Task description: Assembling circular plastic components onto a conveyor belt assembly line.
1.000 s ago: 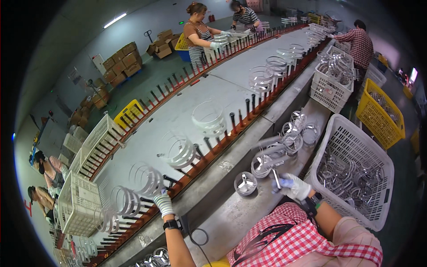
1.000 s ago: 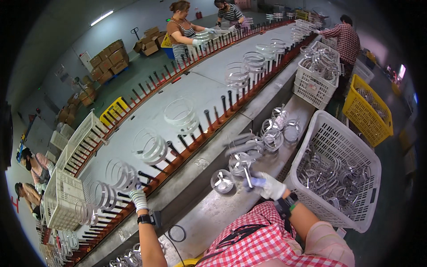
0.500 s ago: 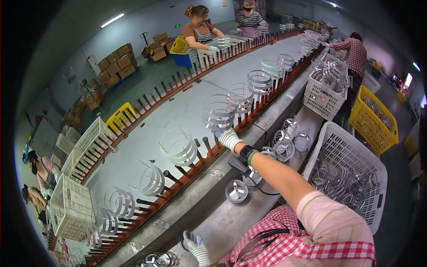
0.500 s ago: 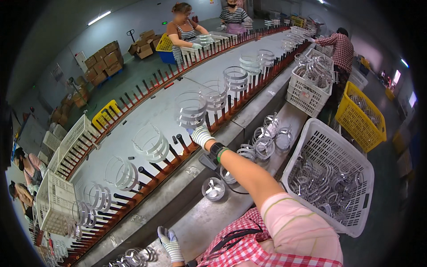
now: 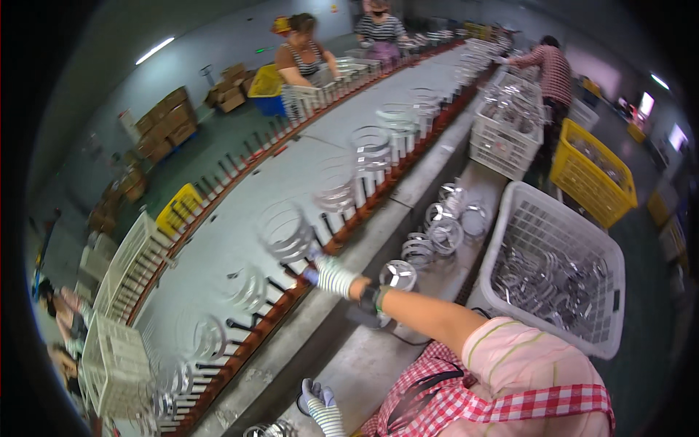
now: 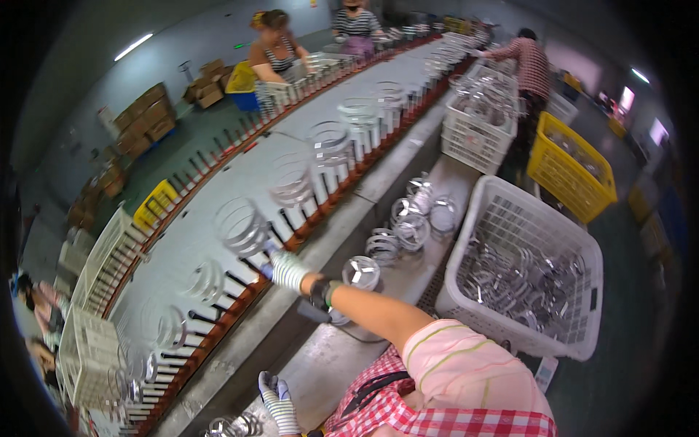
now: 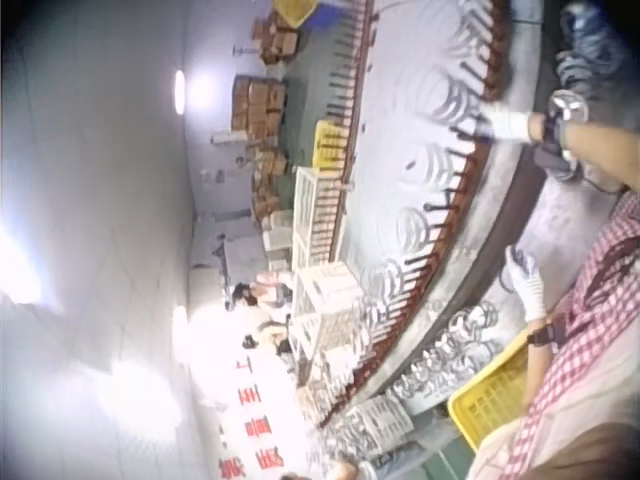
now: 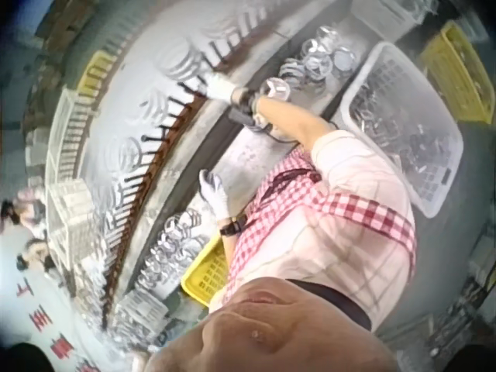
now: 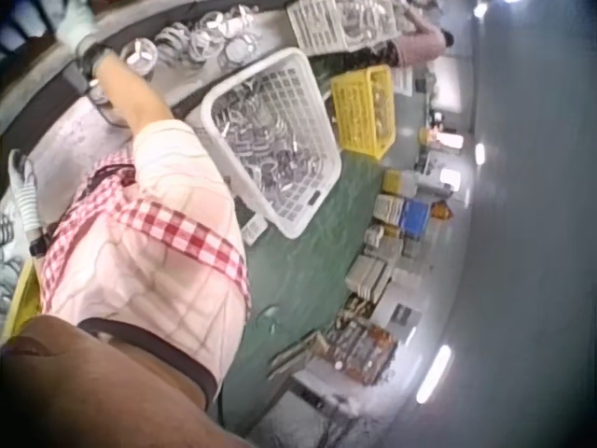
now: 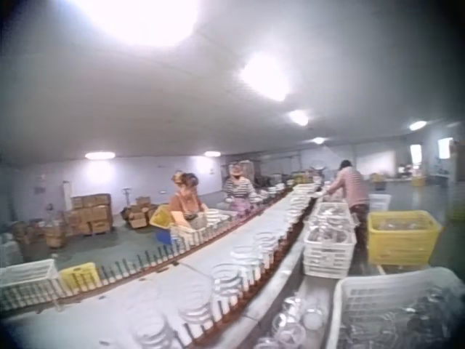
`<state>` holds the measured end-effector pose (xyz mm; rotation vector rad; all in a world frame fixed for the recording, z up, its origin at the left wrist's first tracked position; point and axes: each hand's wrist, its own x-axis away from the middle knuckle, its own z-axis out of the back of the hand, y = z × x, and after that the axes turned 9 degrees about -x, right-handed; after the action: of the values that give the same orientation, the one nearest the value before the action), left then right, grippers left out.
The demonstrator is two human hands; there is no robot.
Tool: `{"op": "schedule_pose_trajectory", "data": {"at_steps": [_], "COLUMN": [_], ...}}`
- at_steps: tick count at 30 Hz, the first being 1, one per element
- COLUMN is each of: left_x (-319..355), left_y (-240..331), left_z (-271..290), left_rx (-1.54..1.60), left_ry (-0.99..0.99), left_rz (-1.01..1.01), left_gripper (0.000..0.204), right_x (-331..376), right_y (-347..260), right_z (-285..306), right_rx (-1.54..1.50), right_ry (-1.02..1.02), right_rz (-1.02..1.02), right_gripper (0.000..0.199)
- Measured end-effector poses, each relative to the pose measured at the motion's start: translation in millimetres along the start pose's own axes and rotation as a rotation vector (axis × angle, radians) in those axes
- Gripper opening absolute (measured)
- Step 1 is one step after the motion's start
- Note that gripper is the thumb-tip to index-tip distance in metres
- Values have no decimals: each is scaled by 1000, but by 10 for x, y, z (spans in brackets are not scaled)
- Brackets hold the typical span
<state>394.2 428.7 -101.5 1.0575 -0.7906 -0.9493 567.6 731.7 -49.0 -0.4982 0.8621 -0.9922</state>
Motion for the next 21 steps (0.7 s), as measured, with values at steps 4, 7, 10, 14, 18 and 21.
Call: {"op": "schedule_pose_trajectory", "data": {"at_steps": [4,7,10,14,18,21], "left_x": [-122,62,21,157,539,751], "left_y": [-273,713,599,941,1374,1375], "left_z": [-160,-317,-452,-865,-1333,-1841], "left_rx": [-41,-267,-381,-598,-704,-879], "left_ry": [-191,-438,-637,-708,-734,-737], "left_rz": [-102,3,-172,-326,-398,-422], "left_gripper": [50,48,45,39,38,40], "right_x": [1194,2118,3015,4005,4814,4631], "right_y": [-213,8,66,284,854,998], "right_z": [492,998,1806,2752,3816,4508], "right_rx": [-139,-203,-86,-169,-181,-360], "right_ry": [-152,-243,-133,353,632,710], "right_rz": [-53,-298,-576,-783,-1028,-1123], "right_gripper": [47,47,38,29,25,23]}}
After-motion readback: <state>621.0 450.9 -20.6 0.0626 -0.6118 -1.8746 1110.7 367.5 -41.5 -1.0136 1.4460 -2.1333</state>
